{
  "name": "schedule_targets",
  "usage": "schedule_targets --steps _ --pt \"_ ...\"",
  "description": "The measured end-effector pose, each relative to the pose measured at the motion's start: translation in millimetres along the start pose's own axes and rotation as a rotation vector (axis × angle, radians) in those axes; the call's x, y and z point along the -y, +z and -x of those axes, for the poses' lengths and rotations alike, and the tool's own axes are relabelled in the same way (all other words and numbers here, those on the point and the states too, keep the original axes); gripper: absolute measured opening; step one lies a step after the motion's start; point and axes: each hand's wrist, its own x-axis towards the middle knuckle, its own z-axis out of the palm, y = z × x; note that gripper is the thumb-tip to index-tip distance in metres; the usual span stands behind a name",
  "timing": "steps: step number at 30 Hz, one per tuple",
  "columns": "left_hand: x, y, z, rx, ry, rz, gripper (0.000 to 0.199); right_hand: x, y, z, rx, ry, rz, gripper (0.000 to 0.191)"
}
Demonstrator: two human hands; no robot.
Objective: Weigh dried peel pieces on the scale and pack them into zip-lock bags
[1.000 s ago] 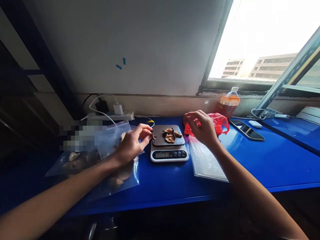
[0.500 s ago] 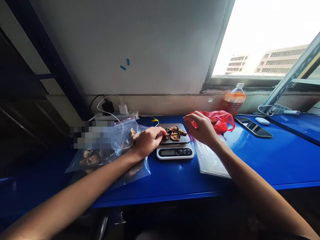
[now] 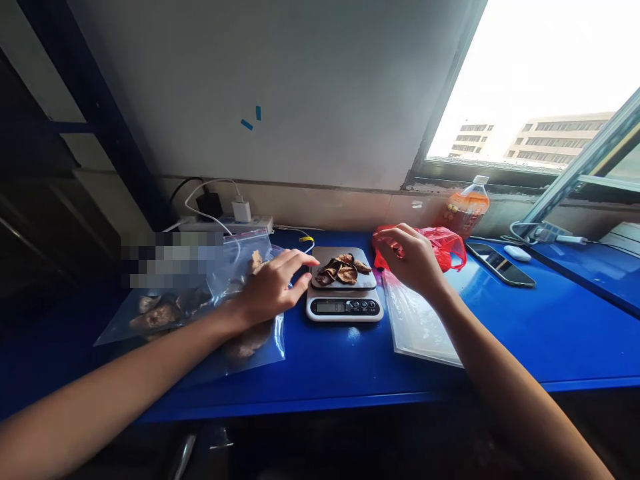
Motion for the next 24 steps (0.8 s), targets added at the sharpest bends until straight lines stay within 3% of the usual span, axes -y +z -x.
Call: schedule_targets --steps 3,6,10,14,18,21,24 --pt "11 -8.3 -1 0.061 -0.110 -0.053 0.022 0 -4 -1 0.002 -0.001 0.013 0.018" --pt "22 -9.5 -4 0.199 -0.197 -0.178 0.027 4 -8 -1 0.035 -0.016 0.009 0.019" --pt "26 -3.0 -3 0.358 -0.112 -0.407 0.031 14 -8 0 0.178 -0.016 -0.005 0.020" --pt "25 0.6 -1 0.407 -0.036 -0.432 0.033 22 -6 1 0.351 -0.042 0.000 0.021" --pt "25 -0.4 0 0.407 -0.018 -0.419 0.034 22 -12 -1 0.354 -0.064 0.034 0.024" --pt "23 -1.6 -1 0.423 -0.026 -0.423 0.035 12 -22 -2 0.350 -0.017 0.085 0.023" --pt "20 -2.2 -2 0.430 -0.043 -0.424 0.035 -8 -30 -1 0.496 0.072 0.203 0.017"
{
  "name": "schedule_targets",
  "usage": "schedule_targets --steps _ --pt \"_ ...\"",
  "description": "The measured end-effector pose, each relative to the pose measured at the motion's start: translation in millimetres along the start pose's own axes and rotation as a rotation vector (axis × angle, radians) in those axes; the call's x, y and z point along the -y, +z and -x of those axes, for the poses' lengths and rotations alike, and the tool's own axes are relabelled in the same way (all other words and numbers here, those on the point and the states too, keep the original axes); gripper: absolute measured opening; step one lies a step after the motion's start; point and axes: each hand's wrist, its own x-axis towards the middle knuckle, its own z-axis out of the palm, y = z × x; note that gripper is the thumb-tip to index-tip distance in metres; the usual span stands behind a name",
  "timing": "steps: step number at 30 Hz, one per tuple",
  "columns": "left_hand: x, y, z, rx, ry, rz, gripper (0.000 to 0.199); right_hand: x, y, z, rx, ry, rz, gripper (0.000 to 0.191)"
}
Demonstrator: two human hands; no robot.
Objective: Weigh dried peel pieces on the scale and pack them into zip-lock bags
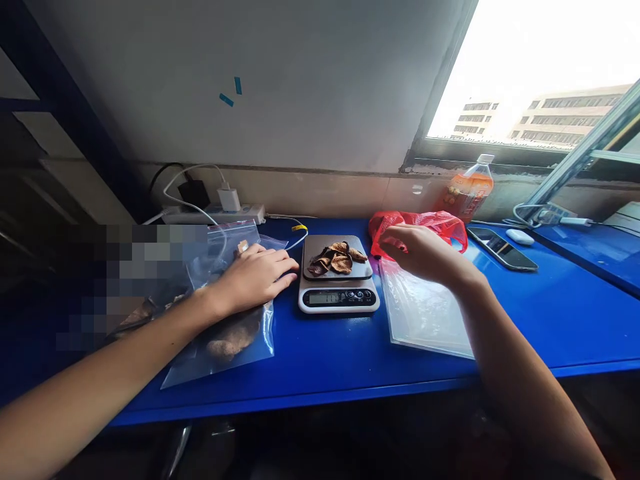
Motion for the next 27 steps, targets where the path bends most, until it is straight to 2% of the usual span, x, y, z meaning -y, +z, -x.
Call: schedule_targets --steps 3,6,11,16,20,23,27 --pt "-3 -0.1 2 -0.002 0.007 0.032 0.035 -23 4 2 0.186 0.071 0.062 0.011" --pt "-5 -1.8 1 -0.047 -0.036 0.116 0.032 -35 9 2 0.279 0.102 0.069 0.008" --pt "-10 -16.4 -24 -0.106 -0.331 0.401 0.028 -26 11 -2 0.312 0.122 0.055 0.017" --pt "-9 -29.5 -61 0.025 -0.238 0.483 0.026 -23 14 -3 0.319 0.119 -0.018 0.022" --pt "-9 -32.1 -75 0.148 -0.165 0.517 0.028 -29 17 -3 0.313 0.097 -0.049 0.025" --pt "-11 -30.6 -78 0.170 -0.175 0.520 0.027 -29 15 -3 0.315 0.101 -0.056 0.023" --pt "-8 -24.4 -78 0.133 -0.218 0.541 0.019 -27 13 -3 0.291 0.109 -0.085 0.021"
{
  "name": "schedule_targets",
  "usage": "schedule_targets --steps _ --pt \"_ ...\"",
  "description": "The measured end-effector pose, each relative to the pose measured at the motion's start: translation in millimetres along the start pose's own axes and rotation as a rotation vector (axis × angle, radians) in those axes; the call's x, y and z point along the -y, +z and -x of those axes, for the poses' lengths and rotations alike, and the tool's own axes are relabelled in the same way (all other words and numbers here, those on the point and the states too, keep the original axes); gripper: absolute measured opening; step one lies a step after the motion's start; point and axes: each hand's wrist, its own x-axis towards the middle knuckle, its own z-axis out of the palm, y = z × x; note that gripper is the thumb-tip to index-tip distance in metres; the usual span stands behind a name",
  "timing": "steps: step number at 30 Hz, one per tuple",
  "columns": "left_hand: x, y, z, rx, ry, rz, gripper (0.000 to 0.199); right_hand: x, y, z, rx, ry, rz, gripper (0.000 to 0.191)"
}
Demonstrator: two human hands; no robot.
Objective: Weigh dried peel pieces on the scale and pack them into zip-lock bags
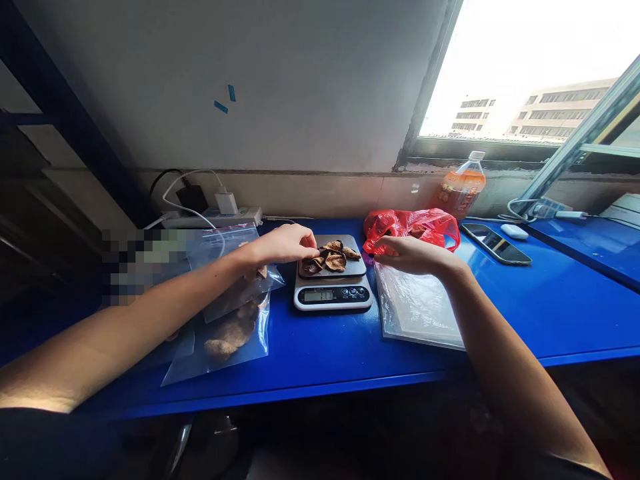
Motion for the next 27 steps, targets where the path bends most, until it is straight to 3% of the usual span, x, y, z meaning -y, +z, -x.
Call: schedule_targets --steps 4,7,8,9,10,14,19,23,27 --pt "13 -4.7 4 -0.093 -0.026 0.102 0.014 -1 0 0 0.006 -0.003 -0.014 0.020" --pt "25 -15.3 21 -0.208 -0.082 0.253 0.010 -3 1 -1 0.003 -0.019 -0.008 0.021" --pt "29 -19.5 29 -0.249 -0.120 0.356 0.008 -3 2 -1 0.002 -0.029 -0.004 0.021" --pt "33 -23.7 39 -0.333 -0.231 0.666 0.004 -3 3 -2 0.003 -0.038 0.001 0.021" --pt "37 -27.9 48 -0.383 -0.269 0.758 0.002 -3 3 -2 0.002 -0.040 0.006 0.020" --pt "50 -43.8 75 -0.547 -0.342 0.893 0.009 0 5 -3 0.028 -0.011 0.017 0.020" --pt "52 -54.3 77 -0.784 -0.350 1.020 0.019 1 8 -5 0.037 -0.027 0.032 0.018" --pt "48 -50.3 75 -0.793 -0.339 1.062 0.024 2 7 -4 0.042 -0.013 0.045 0.019" --pt "39 -40.4 78 -0.727 -0.353 1.057 0.022 5 3 0 0.063 0.009 0.039 0.025"
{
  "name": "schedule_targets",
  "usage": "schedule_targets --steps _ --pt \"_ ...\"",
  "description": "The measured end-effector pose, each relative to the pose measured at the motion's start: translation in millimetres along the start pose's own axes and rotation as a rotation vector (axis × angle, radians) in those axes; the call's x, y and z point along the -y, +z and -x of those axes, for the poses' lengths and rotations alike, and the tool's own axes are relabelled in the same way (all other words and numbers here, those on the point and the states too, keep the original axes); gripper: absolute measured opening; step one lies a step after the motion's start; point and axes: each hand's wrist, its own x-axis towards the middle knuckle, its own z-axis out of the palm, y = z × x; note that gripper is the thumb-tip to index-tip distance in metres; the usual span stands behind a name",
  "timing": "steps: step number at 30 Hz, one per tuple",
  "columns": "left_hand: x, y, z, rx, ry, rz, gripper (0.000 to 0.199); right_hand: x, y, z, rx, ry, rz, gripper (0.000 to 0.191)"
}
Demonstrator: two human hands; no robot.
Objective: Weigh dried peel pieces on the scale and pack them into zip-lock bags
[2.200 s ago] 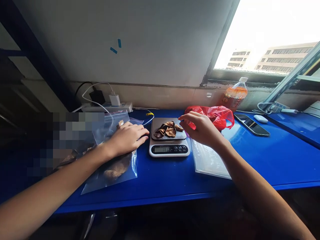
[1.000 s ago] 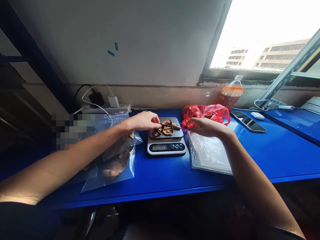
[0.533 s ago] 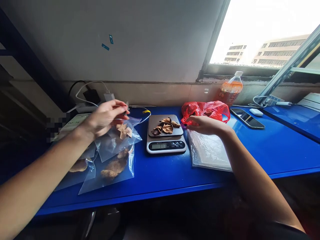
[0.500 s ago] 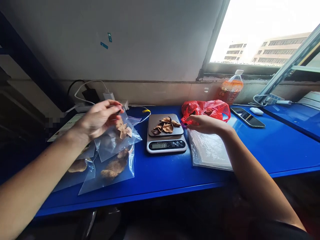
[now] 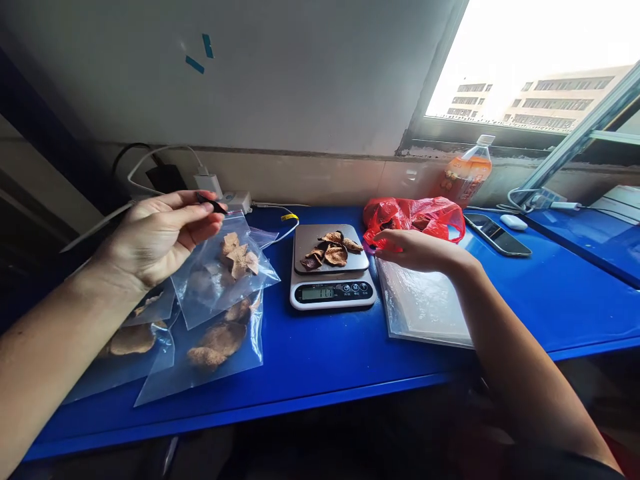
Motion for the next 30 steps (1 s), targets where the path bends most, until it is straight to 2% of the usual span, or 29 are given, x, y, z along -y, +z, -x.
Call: schedule_targets --steps 6,14,25,30 --pt "0 9.8 20 0.129 -0.092 0.015 0.019 8 -5 2 0.054 0.007 0.021 0.036" --pt "6 14.2 29 0.283 -0.040 -0.037 0.013 11 -4 2 0.057 0.009 0.020 0.035" --pt "21 14.4 25 0.362 0.017 -0.107 0.045 13 -3 3 0.049 0.006 0.039 0.034" --pt "30 12.0 23 0.401 0.026 -0.155 0.043 13 -2 2 0.039 -0.009 0.054 0.032"
